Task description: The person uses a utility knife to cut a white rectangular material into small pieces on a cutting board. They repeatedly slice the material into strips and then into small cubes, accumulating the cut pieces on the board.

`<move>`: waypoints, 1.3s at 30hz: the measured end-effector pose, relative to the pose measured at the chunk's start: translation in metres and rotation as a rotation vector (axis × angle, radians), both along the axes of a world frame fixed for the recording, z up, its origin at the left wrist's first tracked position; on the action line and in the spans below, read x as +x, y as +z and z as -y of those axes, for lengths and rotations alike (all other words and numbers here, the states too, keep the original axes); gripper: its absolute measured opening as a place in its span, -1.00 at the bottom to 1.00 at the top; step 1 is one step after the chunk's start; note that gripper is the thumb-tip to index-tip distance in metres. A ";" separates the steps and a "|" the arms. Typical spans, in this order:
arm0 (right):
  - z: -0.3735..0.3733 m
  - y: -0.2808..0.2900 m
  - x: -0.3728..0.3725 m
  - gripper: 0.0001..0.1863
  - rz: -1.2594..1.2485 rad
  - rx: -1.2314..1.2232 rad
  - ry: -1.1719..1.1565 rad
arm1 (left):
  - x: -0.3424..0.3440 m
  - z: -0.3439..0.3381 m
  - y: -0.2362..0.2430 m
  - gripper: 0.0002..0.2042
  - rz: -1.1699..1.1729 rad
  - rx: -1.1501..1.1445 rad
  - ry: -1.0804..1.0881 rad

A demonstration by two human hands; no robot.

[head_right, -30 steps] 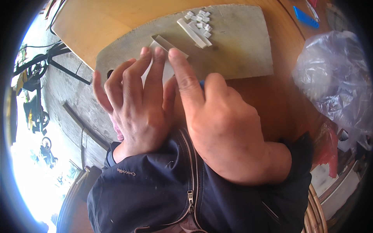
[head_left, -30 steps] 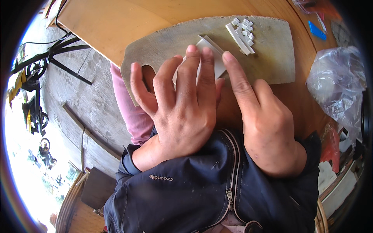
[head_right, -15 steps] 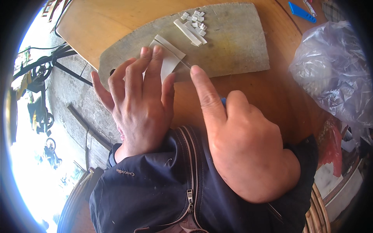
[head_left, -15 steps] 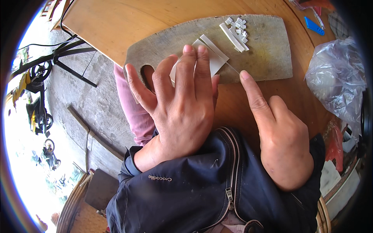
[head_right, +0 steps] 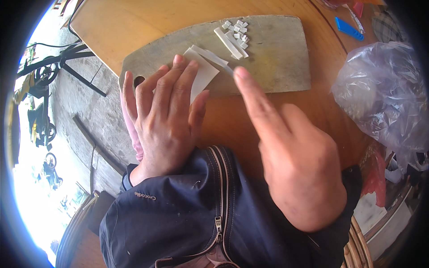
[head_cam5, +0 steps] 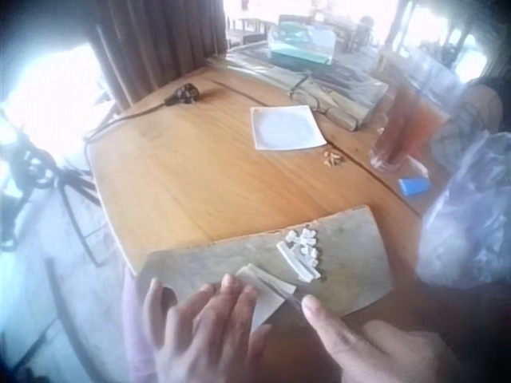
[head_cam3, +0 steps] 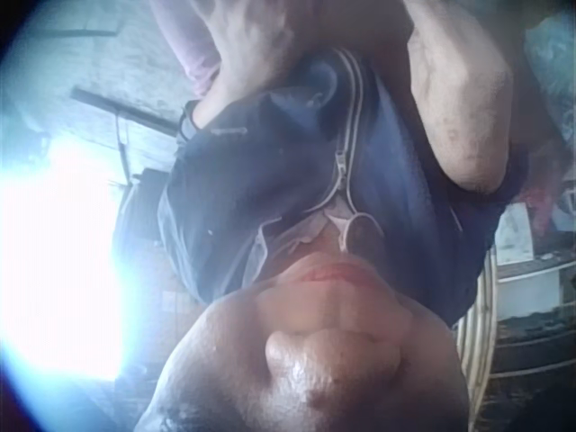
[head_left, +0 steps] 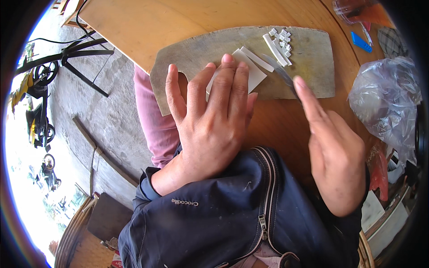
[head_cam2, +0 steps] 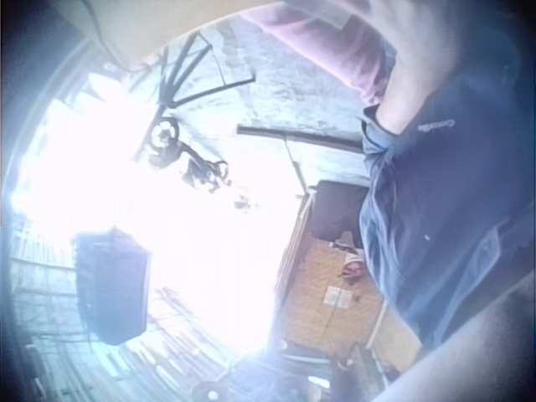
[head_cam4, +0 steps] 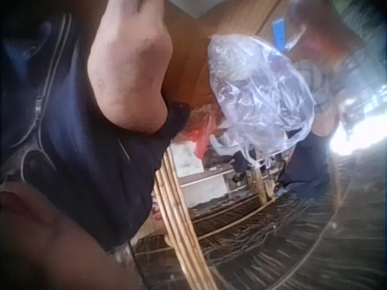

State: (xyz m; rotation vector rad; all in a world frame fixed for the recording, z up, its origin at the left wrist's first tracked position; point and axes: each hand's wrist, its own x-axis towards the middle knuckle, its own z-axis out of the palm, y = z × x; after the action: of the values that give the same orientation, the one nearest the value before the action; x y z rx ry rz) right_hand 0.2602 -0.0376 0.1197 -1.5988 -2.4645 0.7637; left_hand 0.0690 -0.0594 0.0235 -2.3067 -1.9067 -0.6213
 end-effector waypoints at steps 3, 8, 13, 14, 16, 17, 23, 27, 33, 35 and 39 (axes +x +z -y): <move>-0.004 -0.017 -0.012 -0.18 -0.076 0.004 0.039 | 0.000 -0.002 0.000 -0.55 0.018 -0.001 -0.007; -0.006 -0.028 -0.017 -0.14 -0.033 0.011 0.073 | 0.000 0.000 0.007 -0.53 -0.012 -0.058 0.051; -0.005 -0.031 -0.020 -0.14 -0.044 -0.022 0.044 | -0.001 0.000 0.005 -0.54 0.003 -0.048 0.045; -0.005 -0.031 -0.021 -0.14 -0.044 -0.020 0.039 | -0.001 0.000 0.005 -0.54 0.004 -0.046 0.045; -0.004 -0.033 -0.022 -0.14 -0.044 -0.008 0.033 | -0.001 0.001 0.005 -0.54 0.001 -0.047 0.050; -0.003 -0.034 -0.022 -0.14 -0.044 0.001 0.032 | -0.001 0.001 0.005 -0.54 0.000 -0.048 0.051; -0.001 -0.037 -0.025 -0.17 -0.040 0.037 0.049 | -0.001 0.000 0.008 -0.57 -0.028 -0.062 0.047; 0.002 -0.039 -0.027 -0.16 0.029 0.094 0.086 | 0.001 0.001 0.009 -0.58 -0.025 -0.083 0.061; 0.009 -0.029 -0.024 -0.18 0.103 0.044 0.073 | 0.003 0.003 0.009 -0.58 -0.028 -0.091 0.077; 0.012 -0.025 -0.023 -0.18 0.147 0.038 0.071 | 0.003 0.003 0.009 -0.59 -0.024 -0.085 0.077; 0.017 -0.017 -0.019 -0.18 0.211 0.016 0.069 | 0.003 0.002 0.008 -0.59 -0.009 -0.067 0.068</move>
State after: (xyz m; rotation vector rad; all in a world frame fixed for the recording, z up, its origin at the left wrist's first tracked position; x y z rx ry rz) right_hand 0.2413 -0.0551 0.1030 -1.6760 -2.6758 0.6106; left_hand 0.0724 -0.0614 0.0311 -2.2680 -2.0220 -0.5478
